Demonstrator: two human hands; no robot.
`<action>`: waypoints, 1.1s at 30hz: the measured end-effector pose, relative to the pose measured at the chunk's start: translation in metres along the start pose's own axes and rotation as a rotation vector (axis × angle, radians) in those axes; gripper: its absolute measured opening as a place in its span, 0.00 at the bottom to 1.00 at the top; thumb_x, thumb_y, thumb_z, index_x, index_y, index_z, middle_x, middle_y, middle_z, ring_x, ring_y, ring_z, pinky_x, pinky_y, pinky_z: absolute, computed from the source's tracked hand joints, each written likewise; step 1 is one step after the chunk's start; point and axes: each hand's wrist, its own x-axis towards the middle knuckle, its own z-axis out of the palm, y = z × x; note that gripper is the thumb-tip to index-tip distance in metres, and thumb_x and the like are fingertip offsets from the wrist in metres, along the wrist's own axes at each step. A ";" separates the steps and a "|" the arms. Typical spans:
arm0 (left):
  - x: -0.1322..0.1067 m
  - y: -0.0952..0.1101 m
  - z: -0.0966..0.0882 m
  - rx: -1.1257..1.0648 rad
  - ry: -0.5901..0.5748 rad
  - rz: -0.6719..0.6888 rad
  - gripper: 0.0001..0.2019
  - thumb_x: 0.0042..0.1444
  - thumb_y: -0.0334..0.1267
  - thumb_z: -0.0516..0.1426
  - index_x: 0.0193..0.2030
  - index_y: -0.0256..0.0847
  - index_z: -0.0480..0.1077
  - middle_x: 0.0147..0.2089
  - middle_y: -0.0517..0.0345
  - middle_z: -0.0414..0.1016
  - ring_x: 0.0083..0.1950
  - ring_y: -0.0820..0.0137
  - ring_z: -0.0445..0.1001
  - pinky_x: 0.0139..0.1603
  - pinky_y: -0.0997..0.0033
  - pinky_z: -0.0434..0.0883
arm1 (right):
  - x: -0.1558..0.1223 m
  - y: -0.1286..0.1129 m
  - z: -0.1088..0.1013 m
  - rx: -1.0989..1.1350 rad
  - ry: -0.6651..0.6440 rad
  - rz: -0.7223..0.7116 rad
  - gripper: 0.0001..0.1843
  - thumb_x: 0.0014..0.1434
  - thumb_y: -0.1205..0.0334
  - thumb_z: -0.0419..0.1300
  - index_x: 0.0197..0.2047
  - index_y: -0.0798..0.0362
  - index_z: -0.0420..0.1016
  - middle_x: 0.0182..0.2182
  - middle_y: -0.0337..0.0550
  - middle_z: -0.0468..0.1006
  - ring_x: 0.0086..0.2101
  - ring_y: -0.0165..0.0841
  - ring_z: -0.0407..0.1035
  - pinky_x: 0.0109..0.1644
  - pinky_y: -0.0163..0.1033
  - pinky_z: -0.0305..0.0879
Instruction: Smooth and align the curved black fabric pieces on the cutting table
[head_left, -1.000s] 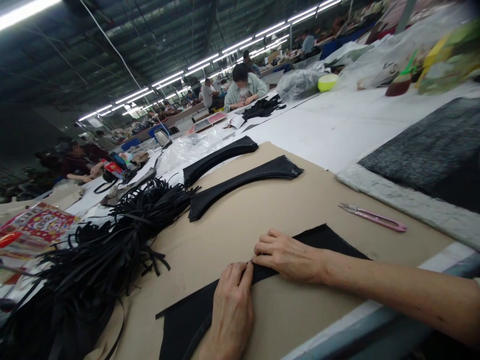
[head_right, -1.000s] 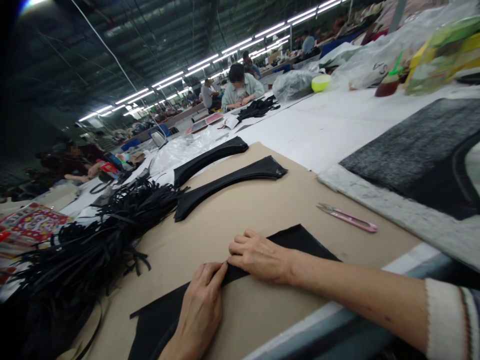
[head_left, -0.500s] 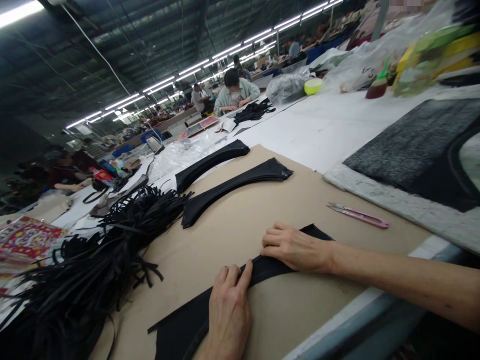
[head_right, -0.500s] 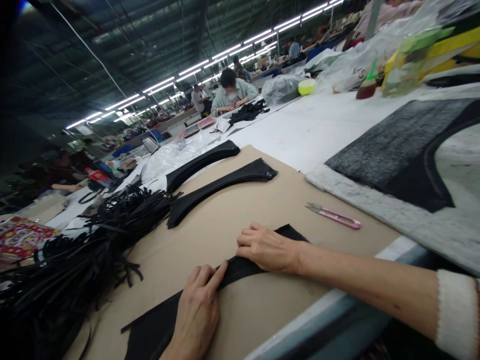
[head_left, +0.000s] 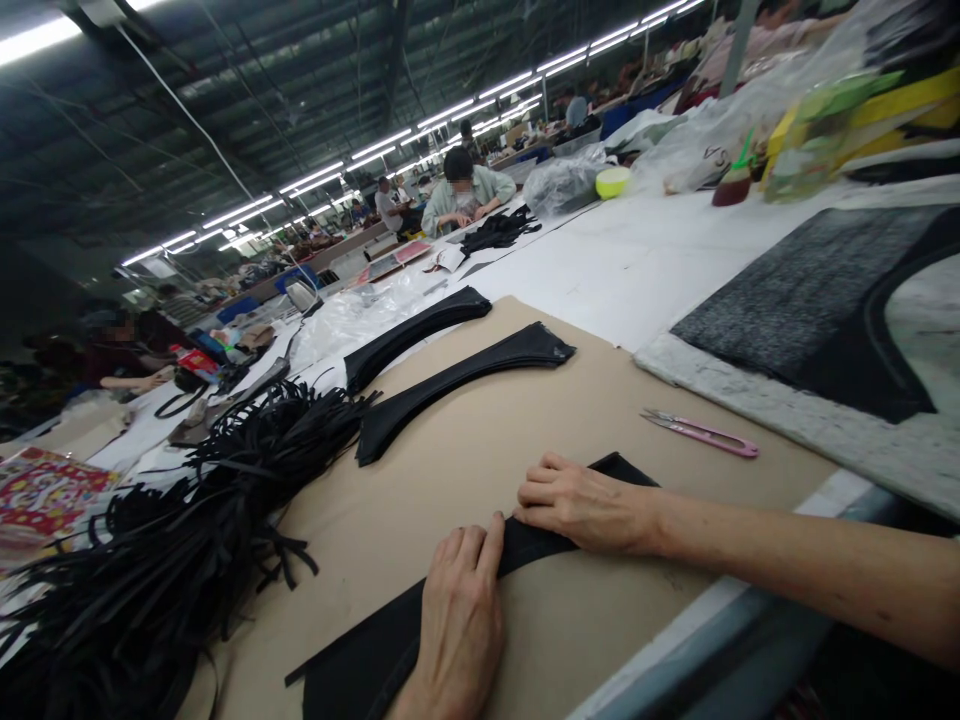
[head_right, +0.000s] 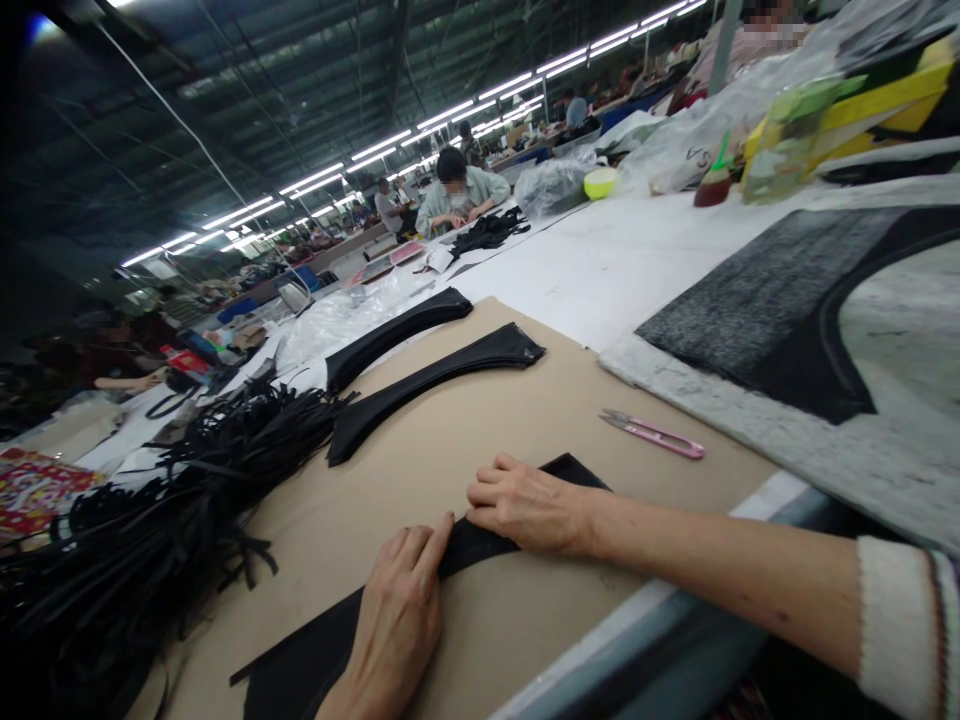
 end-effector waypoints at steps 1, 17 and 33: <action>0.001 0.001 0.000 0.023 0.000 0.016 0.26 0.56 0.20 0.49 0.61 0.39 0.64 0.42 0.53 0.72 0.42 0.64 0.69 0.45 0.62 0.71 | 0.000 0.000 0.000 -0.009 -0.004 0.003 0.06 0.66 0.69 0.55 0.43 0.54 0.73 0.34 0.41 0.71 0.35 0.33 0.60 0.40 0.42 0.52; 0.011 0.009 0.006 0.074 0.007 0.093 0.24 0.53 0.19 0.49 0.56 0.35 0.67 0.42 0.53 0.72 0.43 0.63 0.68 0.46 0.63 0.69 | -0.027 0.022 -0.012 0.022 -0.009 0.024 0.13 0.67 0.71 0.48 0.44 0.55 0.73 0.35 0.43 0.73 0.36 0.34 0.63 0.43 0.41 0.53; 0.034 0.027 0.002 -0.006 -0.057 0.047 0.23 0.55 0.18 0.48 0.52 0.42 0.70 0.48 0.54 0.72 0.45 0.65 0.68 0.48 0.65 0.67 | -0.040 0.020 -0.017 0.034 -0.038 0.104 0.14 0.64 0.72 0.54 0.51 0.53 0.72 0.42 0.44 0.74 0.42 0.35 0.64 0.47 0.42 0.55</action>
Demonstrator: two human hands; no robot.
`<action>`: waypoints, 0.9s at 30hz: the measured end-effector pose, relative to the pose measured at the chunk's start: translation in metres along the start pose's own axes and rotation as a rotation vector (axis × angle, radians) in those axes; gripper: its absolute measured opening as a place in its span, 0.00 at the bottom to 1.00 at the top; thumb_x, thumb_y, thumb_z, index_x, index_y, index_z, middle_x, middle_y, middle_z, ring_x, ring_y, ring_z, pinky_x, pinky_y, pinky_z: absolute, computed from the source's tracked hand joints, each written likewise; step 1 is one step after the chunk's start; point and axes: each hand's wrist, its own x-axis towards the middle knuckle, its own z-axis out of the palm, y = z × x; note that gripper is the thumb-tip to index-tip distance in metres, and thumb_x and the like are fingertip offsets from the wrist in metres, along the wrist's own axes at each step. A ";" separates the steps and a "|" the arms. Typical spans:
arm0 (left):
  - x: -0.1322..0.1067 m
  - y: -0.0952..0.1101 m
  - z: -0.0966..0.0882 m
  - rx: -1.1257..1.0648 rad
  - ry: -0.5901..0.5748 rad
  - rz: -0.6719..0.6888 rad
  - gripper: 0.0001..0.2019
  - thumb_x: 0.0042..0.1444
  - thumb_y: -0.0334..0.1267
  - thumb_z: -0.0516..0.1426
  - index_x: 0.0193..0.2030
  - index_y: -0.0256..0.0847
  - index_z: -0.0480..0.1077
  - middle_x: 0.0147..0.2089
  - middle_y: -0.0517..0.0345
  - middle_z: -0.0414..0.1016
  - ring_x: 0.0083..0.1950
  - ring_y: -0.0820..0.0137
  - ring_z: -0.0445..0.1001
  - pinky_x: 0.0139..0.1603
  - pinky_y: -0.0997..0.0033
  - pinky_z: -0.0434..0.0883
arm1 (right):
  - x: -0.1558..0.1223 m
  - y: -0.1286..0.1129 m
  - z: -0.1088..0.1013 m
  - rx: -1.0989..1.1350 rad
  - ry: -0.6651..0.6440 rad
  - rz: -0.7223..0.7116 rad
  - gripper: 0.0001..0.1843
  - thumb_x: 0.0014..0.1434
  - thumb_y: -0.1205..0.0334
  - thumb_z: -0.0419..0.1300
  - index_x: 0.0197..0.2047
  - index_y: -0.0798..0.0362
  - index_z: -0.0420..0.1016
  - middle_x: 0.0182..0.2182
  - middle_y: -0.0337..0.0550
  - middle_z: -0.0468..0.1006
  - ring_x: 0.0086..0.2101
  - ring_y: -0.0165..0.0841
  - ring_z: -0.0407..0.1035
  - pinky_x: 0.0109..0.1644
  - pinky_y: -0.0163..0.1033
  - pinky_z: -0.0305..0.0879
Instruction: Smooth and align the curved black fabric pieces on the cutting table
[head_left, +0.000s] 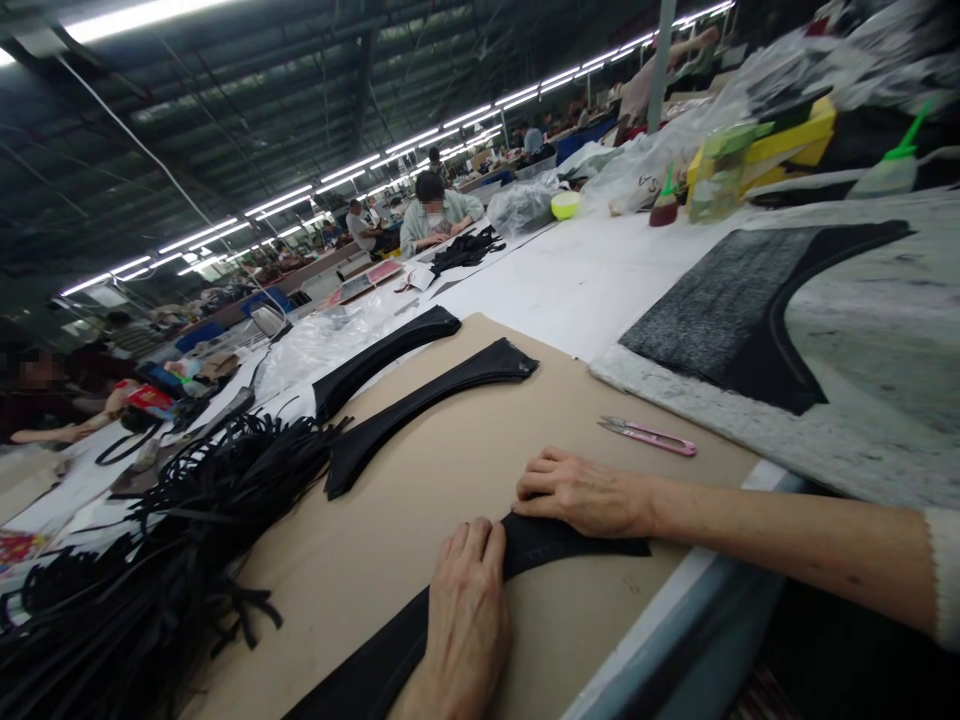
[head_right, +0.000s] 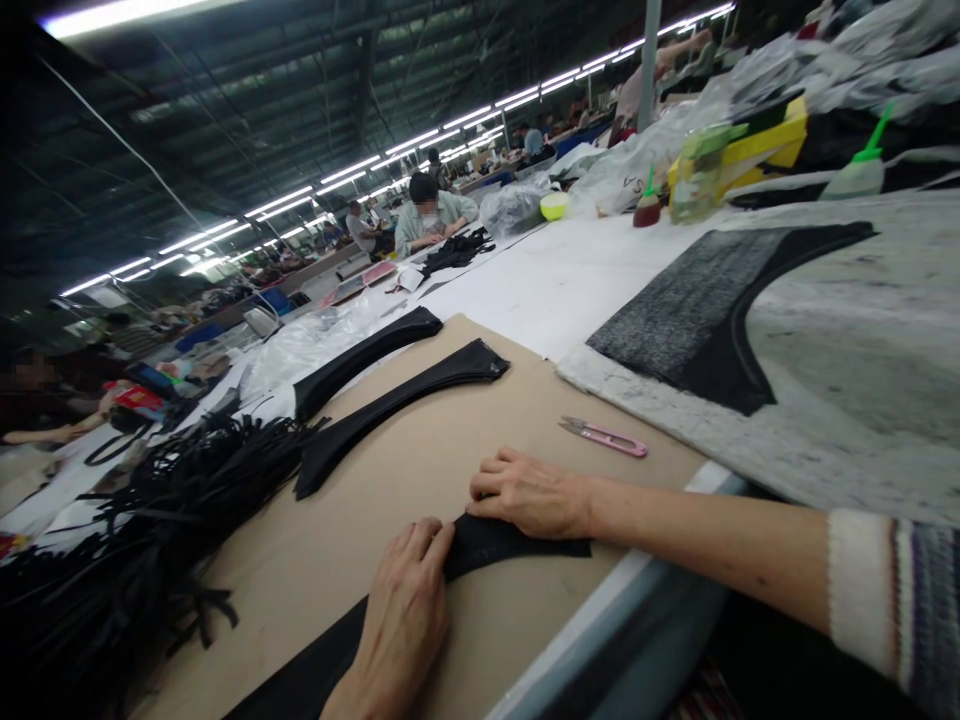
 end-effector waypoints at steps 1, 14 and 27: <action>0.001 0.001 0.002 -0.008 0.001 0.001 0.23 0.55 0.18 0.48 0.53 0.41 0.70 0.46 0.55 0.72 0.45 0.65 0.68 0.48 0.65 0.67 | 0.000 0.000 -0.001 0.013 -0.002 0.010 0.14 0.63 0.72 0.55 0.51 0.52 0.72 0.42 0.44 0.74 0.42 0.35 0.64 0.47 0.42 0.55; 0.004 0.003 0.014 0.098 0.032 0.054 0.29 0.56 0.20 0.51 0.64 0.43 0.61 0.45 0.56 0.72 0.44 0.64 0.67 0.47 0.64 0.66 | -0.019 0.022 -0.014 -0.072 0.027 0.064 0.12 0.68 0.68 0.50 0.43 0.53 0.74 0.35 0.43 0.74 0.37 0.34 0.64 0.43 0.41 0.53; 0.011 0.011 0.006 0.184 -0.051 0.065 0.31 0.57 0.23 0.51 0.67 0.47 0.57 0.48 0.56 0.73 0.45 0.63 0.68 0.46 0.62 0.66 | -0.039 0.023 -0.022 -0.162 -0.053 0.074 0.15 0.67 0.71 0.49 0.52 0.55 0.71 0.42 0.46 0.74 0.40 0.36 0.66 0.45 0.43 0.57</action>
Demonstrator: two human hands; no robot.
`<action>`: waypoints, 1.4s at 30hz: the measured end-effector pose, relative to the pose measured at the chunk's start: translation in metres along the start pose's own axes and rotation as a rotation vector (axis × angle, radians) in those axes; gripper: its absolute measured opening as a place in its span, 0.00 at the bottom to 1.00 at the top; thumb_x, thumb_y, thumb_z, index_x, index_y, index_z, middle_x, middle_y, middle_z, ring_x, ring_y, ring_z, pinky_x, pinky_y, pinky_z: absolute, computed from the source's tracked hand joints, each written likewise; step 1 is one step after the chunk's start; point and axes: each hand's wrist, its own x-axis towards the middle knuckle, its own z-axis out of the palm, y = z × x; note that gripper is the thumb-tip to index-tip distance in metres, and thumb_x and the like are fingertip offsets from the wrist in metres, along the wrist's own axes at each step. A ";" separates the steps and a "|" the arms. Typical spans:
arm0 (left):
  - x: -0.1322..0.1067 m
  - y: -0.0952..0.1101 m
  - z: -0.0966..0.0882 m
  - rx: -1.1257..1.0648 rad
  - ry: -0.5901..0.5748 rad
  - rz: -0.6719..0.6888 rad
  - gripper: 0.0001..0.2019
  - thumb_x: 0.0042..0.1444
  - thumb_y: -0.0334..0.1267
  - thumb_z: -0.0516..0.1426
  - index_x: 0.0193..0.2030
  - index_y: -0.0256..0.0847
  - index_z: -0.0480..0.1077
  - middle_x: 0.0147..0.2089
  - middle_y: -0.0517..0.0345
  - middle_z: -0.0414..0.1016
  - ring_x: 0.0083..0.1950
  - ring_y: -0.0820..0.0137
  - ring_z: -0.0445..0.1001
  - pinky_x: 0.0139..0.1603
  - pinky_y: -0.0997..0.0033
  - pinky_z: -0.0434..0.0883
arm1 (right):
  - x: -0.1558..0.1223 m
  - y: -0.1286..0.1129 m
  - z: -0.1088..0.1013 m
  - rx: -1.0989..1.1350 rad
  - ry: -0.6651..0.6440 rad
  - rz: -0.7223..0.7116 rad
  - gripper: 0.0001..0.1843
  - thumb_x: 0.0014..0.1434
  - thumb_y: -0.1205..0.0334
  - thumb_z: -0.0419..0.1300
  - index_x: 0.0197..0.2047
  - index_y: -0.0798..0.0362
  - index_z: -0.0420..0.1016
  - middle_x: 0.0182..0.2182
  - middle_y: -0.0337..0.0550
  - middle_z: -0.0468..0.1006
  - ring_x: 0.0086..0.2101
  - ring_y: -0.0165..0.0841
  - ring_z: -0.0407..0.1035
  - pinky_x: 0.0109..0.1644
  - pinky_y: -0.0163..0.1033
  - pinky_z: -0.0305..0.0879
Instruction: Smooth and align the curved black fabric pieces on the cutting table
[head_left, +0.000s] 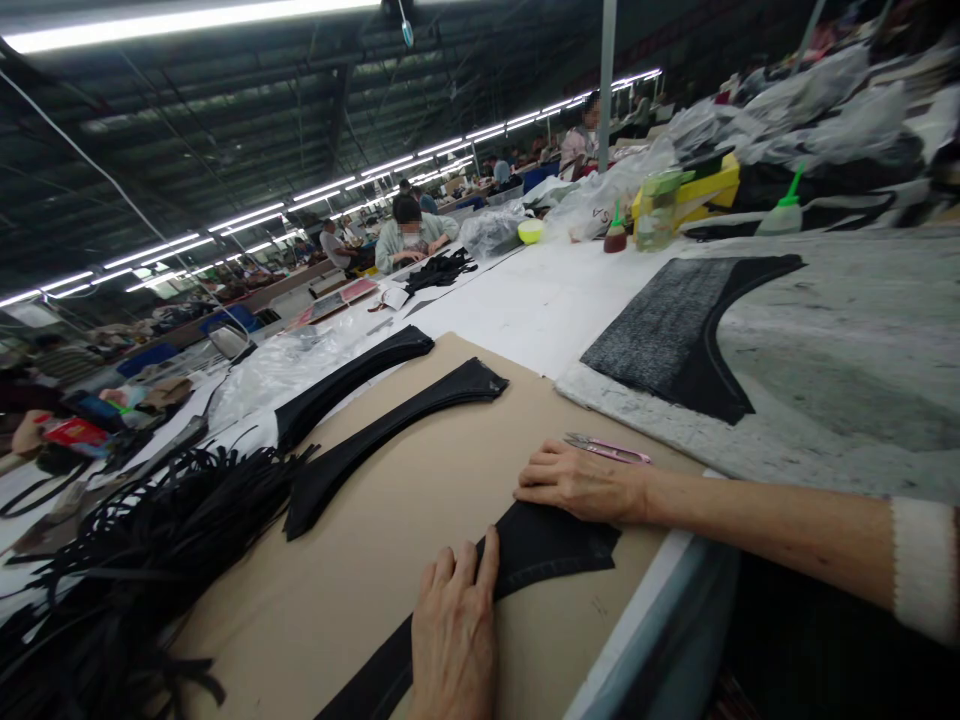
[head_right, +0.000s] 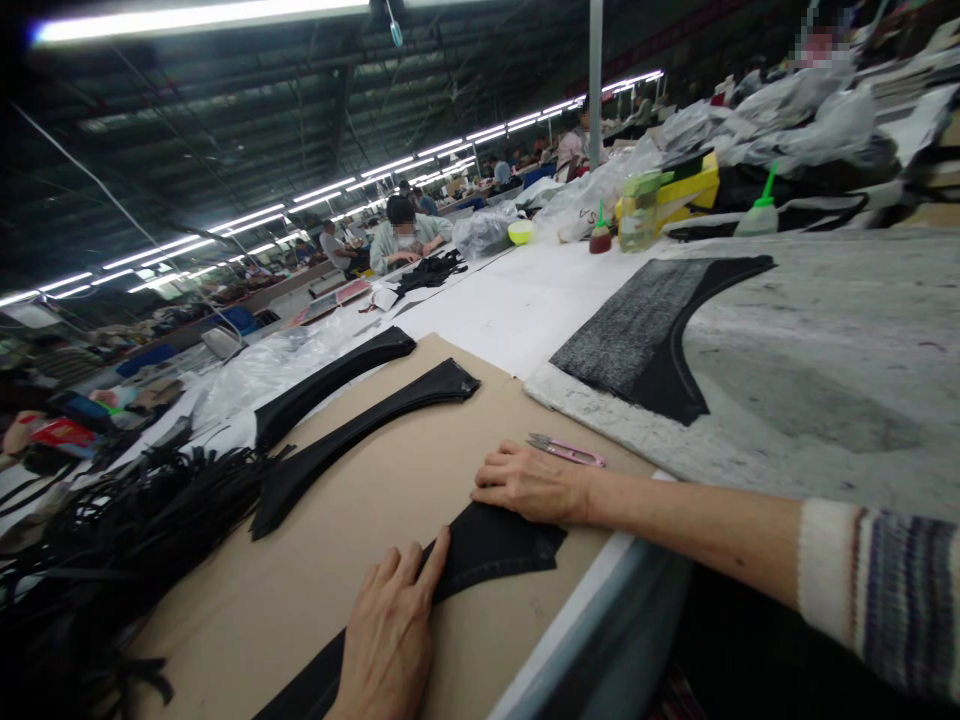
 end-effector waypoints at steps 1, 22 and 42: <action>0.000 0.000 0.000 0.007 0.002 0.001 0.31 0.57 0.23 0.51 0.67 0.47 0.57 0.48 0.55 0.73 0.44 0.63 0.68 0.46 0.62 0.66 | -0.002 0.000 0.001 0.014 0.001 0.005 0.16 0.66 0.72 0.49 0.54 0.55 0.70 0.43 0.47 0.74 0.41 0.36 0.66 0.47 0.43 0.57; 0.017 0.010 0.007 -0.002 0.103 0.079 0.31 0.53 0.19 0.51 0.64 0.41 0.60 0.47 0.54 0.73 0.45 0.65 0.69 0.48 0.64 0.67 | -0.022 -0.014 0.002 0.332 0.265 0.437 0.20 0.64 0.74 0.48 0.54 0.53 0.72 0.45 0.47 0.74 0.46 0.38 0.66 0.54 0.46 0.59; 0.026 0.025 -0.003 0.038 0.010 0.007 0.27 0.60 0.24 0.50 0.65 0.41 0.60 0.49 0.52 0.73 0.47 0.61 0.70 0.47 0.59 0.69 | -0.009 -0.046 -0.005 0.164 0.122 0.382 0.25 0.60 0.74 0.50 0.59 0.50 0.68 0.51 0.49 0.69 0.50 0.42 0.61 0.55 0.52 0.51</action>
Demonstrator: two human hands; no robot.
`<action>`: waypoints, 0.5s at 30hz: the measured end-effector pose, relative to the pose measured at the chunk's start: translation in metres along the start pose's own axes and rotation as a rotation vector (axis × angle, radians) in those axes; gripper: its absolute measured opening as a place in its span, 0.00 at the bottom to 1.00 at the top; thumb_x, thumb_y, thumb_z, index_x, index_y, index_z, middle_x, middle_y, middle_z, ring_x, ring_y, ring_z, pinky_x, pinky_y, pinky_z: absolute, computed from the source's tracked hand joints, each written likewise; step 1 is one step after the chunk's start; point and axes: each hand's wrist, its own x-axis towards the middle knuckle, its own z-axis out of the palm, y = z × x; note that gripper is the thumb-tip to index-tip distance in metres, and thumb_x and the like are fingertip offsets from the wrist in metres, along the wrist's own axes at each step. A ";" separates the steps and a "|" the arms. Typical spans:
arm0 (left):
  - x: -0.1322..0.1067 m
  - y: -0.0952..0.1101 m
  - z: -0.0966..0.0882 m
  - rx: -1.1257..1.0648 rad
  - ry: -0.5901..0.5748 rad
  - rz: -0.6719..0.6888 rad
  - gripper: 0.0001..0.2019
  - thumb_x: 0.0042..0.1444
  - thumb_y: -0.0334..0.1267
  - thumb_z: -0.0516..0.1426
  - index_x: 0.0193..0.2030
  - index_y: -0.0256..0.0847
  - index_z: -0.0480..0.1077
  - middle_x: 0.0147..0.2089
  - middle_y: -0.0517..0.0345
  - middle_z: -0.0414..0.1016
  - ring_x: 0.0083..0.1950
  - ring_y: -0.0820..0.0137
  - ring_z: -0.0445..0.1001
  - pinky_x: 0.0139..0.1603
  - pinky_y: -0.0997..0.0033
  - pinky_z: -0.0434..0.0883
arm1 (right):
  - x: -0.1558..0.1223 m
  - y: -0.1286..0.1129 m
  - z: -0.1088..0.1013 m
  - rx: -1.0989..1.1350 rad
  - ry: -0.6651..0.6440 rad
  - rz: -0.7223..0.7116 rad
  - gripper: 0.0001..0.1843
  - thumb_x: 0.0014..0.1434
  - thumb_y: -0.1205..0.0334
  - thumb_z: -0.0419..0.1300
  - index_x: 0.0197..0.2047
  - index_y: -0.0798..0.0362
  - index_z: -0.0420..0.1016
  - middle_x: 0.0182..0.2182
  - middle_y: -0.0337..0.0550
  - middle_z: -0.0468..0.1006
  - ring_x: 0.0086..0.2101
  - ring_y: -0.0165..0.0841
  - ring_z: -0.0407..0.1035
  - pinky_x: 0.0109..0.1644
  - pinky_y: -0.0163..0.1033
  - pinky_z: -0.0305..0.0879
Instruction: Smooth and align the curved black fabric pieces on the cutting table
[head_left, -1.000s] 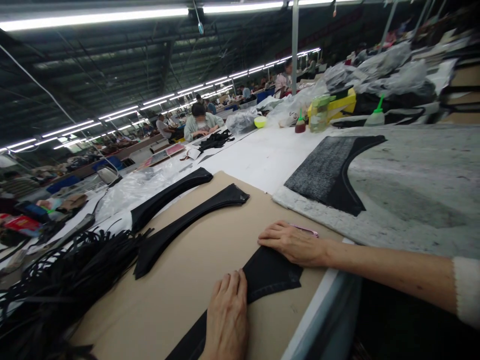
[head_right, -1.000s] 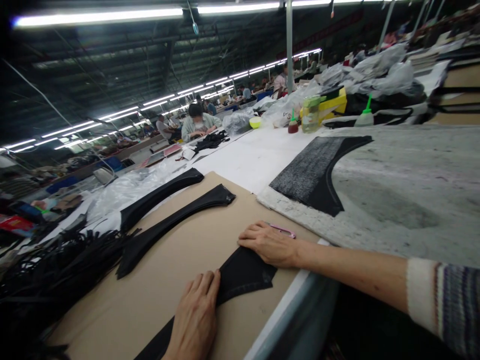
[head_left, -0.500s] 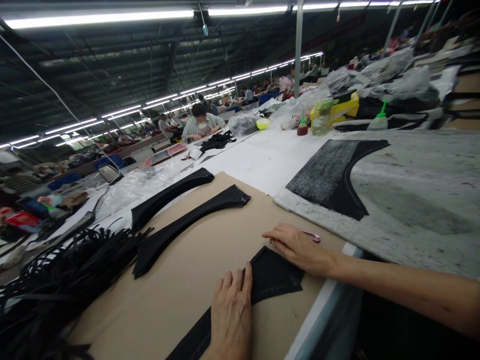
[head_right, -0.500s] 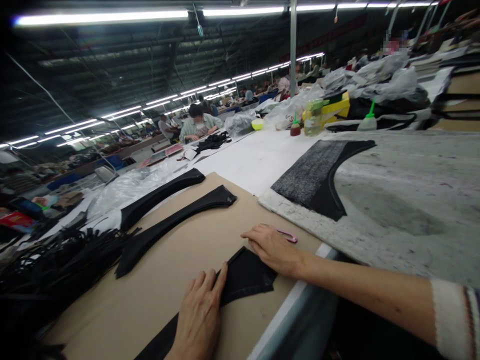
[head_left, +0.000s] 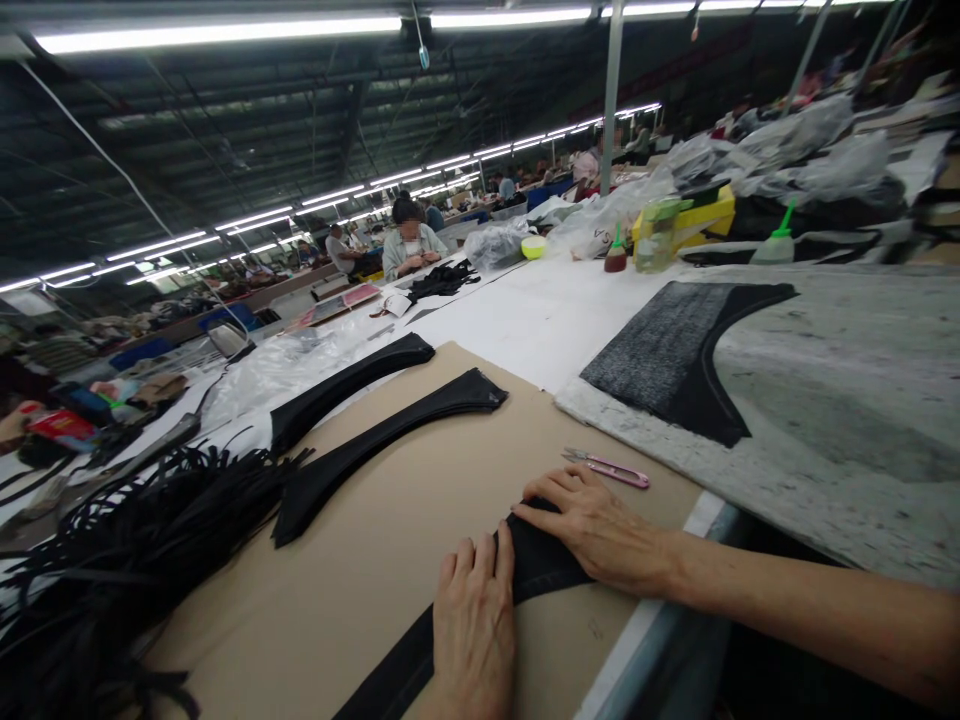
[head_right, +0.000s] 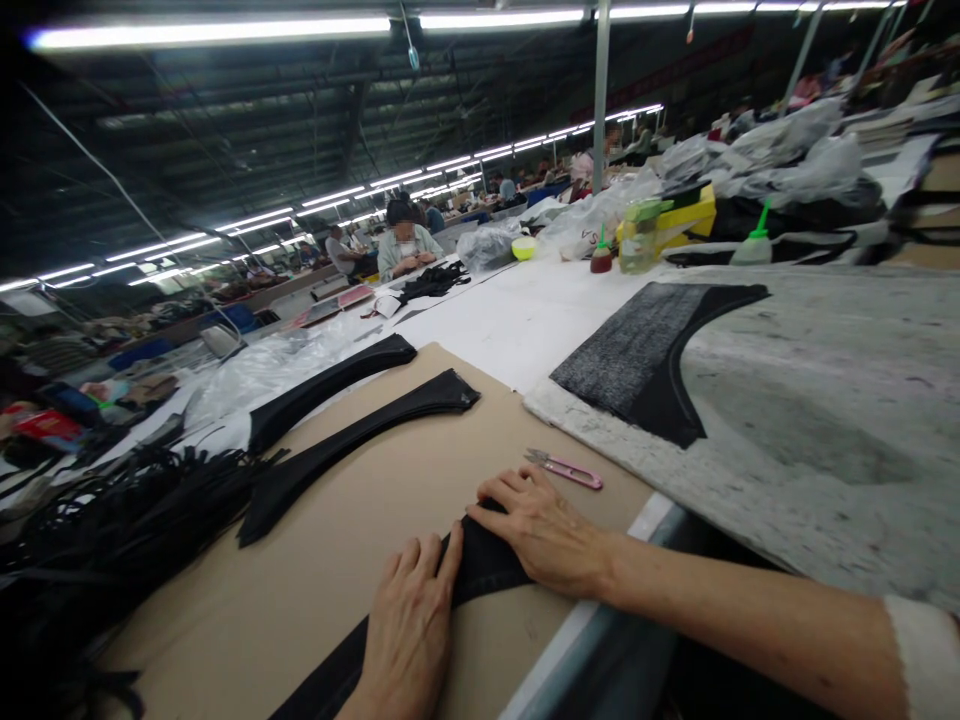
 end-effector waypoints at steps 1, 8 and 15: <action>0.000 0.000 0.000 0.005 0.004 0.000 0.26 0.60 0.24 0.50 0.65 0.42 0.60 0.49 0.52 0.73 0.47 0.61 0.70 0.47 0.59 0.69 | 0.000 -0.003 0.002 -0.003 -0.007 -0.008 0.26 0.59 0.74 0.51 0.59 0.50 0.67 0.52 0.49 0.69 0.51 0.42 0.60 0.57 0.53 0.50; -0.001 0.000 -0.002 -0.016 -0.017 0.001 0.27 0.60 0.24 0.50 0.66 0.41 0.59 0.51 0.52 0.73 0.49 0.60 0.71 0.48 0.59 0.70 | -0.006 0.004 0.008 -0.059 0.005 0.131 0.27 0.57 0.76 0.49 0.57 0.49 0.69 0.55 0.48 0.69 0.55 0.43 0.58 0.59 0.56 0.46; 0.000 0.002 0.000 -0.017 0.003 -0.008 0.27 0.59 0.23 0.50 0.66 0.41 0.59 0.50 0.53 0.73 0.49 0.60 0.71 0.48 0.58 0.70 | -0.006 0.002 0.001 -0.104 0.043 0.190 0.30 0.53 0.77 0.49 0.58 0.54 0.68 0.57 0.51 0.67 0.57 0.45 0.55 0.61 0.58 0.44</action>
